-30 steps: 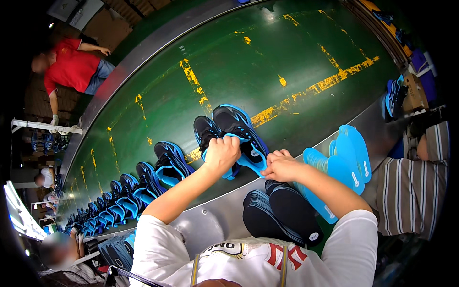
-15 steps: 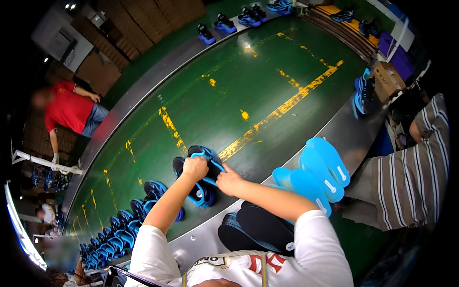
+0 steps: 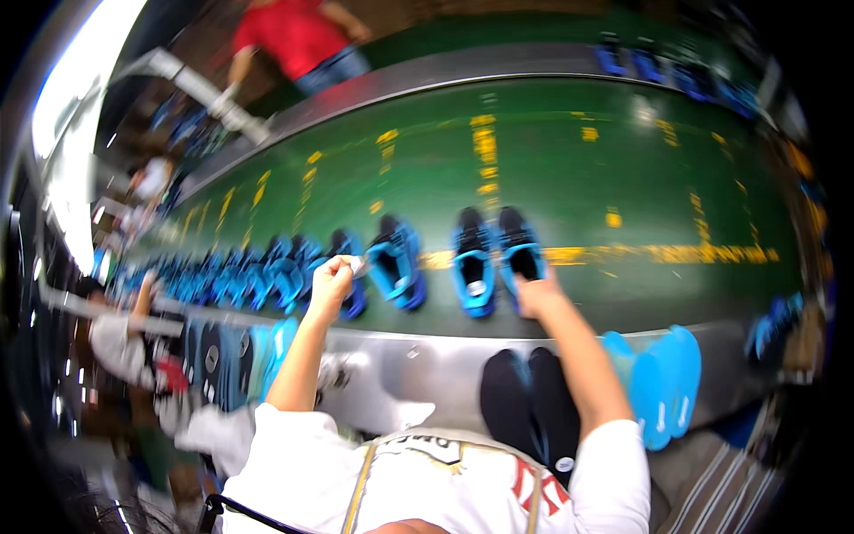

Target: The person organizes footwear insoles by hand and inserts them into shoes on an assembly line conveyor, then moves to a cardboard box to organize more insoles.

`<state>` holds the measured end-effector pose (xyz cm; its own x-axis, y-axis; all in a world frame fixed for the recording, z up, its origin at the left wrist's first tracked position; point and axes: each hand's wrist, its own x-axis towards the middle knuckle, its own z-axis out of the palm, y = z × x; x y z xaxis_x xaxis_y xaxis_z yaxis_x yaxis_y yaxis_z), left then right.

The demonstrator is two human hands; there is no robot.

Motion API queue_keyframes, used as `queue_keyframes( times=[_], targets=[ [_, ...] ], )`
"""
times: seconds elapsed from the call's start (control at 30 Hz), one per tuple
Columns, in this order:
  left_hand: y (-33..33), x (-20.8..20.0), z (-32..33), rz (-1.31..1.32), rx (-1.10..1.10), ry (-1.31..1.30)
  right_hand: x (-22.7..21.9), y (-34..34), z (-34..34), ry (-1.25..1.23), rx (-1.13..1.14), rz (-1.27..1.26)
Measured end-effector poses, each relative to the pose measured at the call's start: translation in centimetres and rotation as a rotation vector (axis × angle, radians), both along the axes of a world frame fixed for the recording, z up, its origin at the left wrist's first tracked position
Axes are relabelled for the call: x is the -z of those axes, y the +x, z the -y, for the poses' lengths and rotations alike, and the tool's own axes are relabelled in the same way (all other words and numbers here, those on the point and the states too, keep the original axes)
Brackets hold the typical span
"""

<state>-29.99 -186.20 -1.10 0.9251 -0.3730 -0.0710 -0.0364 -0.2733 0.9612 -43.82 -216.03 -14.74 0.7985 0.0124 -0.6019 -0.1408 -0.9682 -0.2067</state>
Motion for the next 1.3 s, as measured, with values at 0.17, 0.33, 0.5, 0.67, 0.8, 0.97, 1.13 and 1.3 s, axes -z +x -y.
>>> queue_keyframes(
  times=[0.17,0.33,0.5,0.67,0.8,0.97,1.13,1.3],
  targets=[
    [-4.8,0.3,-15.1,0.037,-0.398,-0.089,-1.4,-0.2,0.9,-0.040,0.053,-0.045],
    [-9.3,4.0,-20.6,0.394,-0.412,0.288,-3.5,-0.1,-1.8,-0.067,0.084,0.051],
    [-8.1,7.6,-19.0,0.666,-0.091,0.736,-6.8,-0.4,-4.0,-0.072,0.296,0.163],
    [-9.4,7.3,-19.8,0.690,0.062,0.706,-10.0,-1.2,-8.8,0.216,0.337,0.720],
    [-9.6,7.5,-20.6,0.770,0.110,0.625,-13.6,-2.6,-18.2,0.292,0.209,0.736],
    [-9.3,7.8,-19.9,0.795,0.029,0.402,-8.5,-2.8,-28.5,0.450,-0.043,0.464],
    [-9.4,8.4,-19.7,0.493,0.032,0.312,-2.6,-0.7,-35.4,0.625,0.000,0.364],
    [-9.7,7.7,-18.2,0.714,-0.077,0.377,3.1,0.8,-36.6,0.729,0.099,0.473]
  ],
)
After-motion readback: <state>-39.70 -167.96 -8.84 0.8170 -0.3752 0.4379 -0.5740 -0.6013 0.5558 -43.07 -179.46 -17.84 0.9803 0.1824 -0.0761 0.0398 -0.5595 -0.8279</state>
